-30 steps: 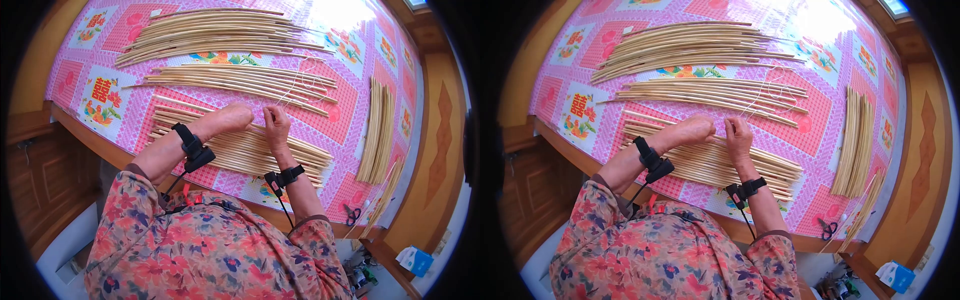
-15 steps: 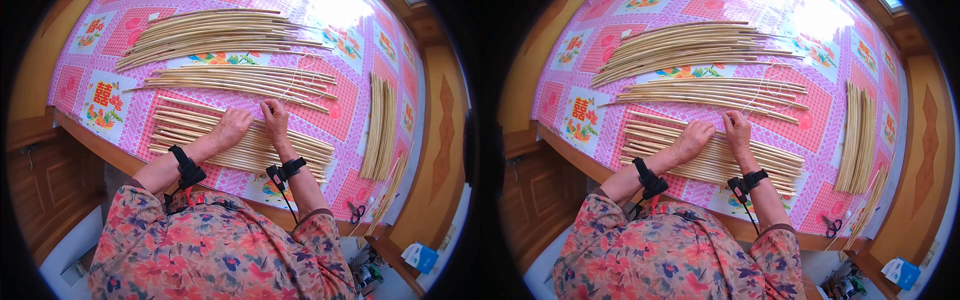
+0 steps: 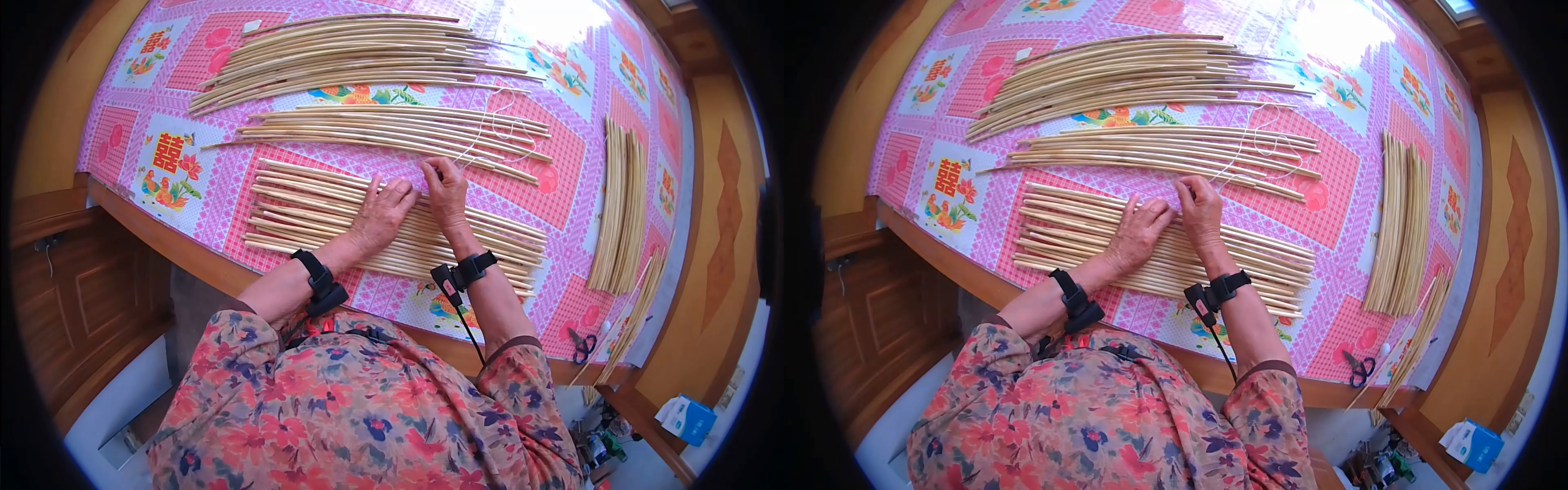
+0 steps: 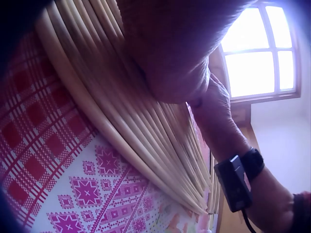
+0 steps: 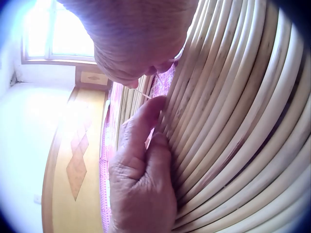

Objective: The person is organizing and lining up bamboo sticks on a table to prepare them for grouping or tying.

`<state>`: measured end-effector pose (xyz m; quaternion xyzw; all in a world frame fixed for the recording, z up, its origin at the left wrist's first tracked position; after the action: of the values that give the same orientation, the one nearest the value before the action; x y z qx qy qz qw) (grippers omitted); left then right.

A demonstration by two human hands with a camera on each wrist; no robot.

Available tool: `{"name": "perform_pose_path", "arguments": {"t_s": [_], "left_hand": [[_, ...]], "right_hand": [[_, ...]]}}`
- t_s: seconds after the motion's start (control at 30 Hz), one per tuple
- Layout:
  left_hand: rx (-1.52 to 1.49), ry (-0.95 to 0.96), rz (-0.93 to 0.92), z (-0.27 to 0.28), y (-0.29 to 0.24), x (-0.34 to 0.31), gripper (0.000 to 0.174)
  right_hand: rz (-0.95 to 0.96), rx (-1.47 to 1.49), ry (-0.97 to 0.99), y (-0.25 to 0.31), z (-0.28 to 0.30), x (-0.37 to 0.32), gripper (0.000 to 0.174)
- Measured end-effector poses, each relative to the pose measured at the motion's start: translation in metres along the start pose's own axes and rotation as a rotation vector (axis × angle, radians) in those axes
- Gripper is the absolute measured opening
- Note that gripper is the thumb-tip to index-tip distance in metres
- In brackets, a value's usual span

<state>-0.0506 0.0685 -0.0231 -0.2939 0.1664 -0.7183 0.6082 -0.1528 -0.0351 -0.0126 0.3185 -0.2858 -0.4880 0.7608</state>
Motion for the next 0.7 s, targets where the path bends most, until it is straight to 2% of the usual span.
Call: {"name": "perform_pose_path", "arguments": {"t_s": [0.23,0.33,0.47,0.53,0.57,0.7], "left_hand": [[-0.005,0.054,-0.025,-0.004,0.002,-0.004,0.038],[0.025,0.058,-0.040,-0.005,0.000,-0.006,0.040],[0.046,0.080,-0.043,-0.007,0.001,-0.007,0.046],[0.056,0.084,-0.036,-0.009,0.003,-0.007,0.045],[0.061,0.082,-0.040,-0.011,0.004,-0.008,0.045],[0.048,0.064,-0.044,-0.012,0.004,-0.009,0.043]], "right_hand": [[0.057,-0.072,-0.023,-0.007,-0.007,0.009,0.008],[-0.018,-0.024,0.000,-0.007,-0.005,0.008,0.008],[0.157,-0.167,-0.002,-0.016,-0.002,0.001,0.008],[0.129,-0.163,-0.035,-0.019,0.000,-0.004,0.014],[0.117,-0.183,-0.029,-0.020,0.002,-0.008,0.024],[0.140,-0.249,-0.003,0.002,0.023,-0.031,0.035]]}}
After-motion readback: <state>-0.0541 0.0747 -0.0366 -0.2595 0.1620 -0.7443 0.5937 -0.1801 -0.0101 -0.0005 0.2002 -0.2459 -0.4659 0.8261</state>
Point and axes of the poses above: each hand's wrist, its own x-axis towards the middle knuckle, its own z-axis out of the back of the hand, y = z × x, the point moved 1 cm from there along x, towards the middle knuckle, and after that the axes turned 14 degrees about -x, right-handed, at the moved point
